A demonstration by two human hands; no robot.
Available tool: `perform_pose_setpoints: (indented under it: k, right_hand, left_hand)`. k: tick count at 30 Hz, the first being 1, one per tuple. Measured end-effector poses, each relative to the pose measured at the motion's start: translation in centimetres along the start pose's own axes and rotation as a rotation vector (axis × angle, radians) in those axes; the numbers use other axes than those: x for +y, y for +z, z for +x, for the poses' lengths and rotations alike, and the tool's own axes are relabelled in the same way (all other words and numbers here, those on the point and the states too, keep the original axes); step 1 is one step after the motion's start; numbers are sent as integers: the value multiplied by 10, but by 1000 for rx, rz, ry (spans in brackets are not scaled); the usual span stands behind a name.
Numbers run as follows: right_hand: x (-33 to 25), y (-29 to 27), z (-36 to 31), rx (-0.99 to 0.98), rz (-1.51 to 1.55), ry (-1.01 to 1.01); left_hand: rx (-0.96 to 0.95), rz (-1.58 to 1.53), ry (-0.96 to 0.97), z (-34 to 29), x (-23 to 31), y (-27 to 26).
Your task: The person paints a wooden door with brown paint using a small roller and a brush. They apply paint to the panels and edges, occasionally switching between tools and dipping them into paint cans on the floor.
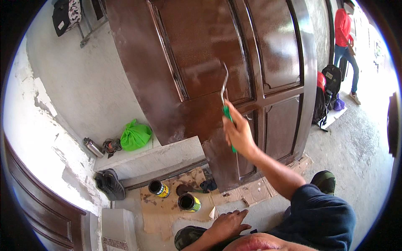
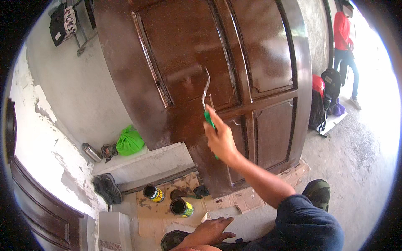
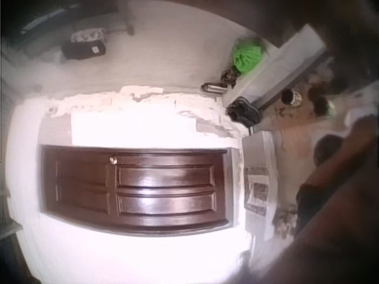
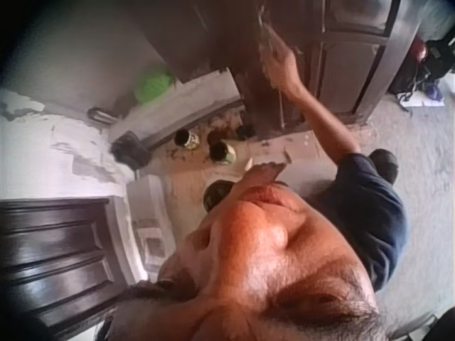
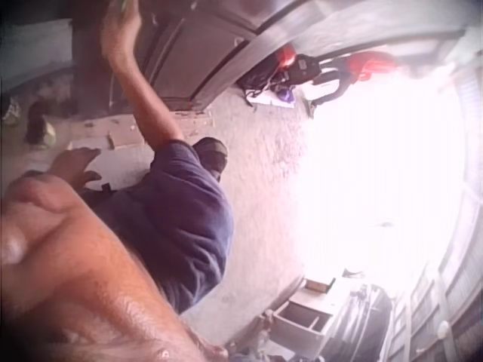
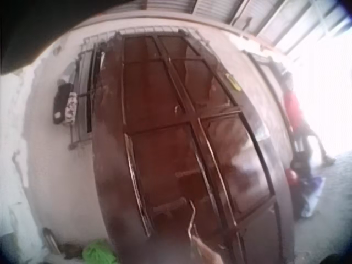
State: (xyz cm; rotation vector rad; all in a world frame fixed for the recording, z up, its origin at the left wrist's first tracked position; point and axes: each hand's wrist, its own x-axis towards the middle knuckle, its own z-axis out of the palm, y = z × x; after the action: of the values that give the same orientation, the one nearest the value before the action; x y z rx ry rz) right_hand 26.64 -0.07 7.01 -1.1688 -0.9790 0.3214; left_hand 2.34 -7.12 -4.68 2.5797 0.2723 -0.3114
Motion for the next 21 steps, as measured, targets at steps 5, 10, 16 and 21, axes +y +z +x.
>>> perform_pose_setpoints:
  k: [5, 10, 16, 21]
  right_hand:
    - [16, -2, -48, -14, 118, 282]
    - [-26, 10, 42, -32, 96, -107]
    - [-126, 24, 154, -34, 116, -232]
    - [-97, 18, 133, -43, 77, -264]
  left_hand:
    - [-32, -5, -15, 1, 4, -5]
    - [-33, -1, -8, 3, 3, -2]
    - [85, -5, 37, -2, -2, 3]
    - [73, 37, 30, -5, -3, 5]
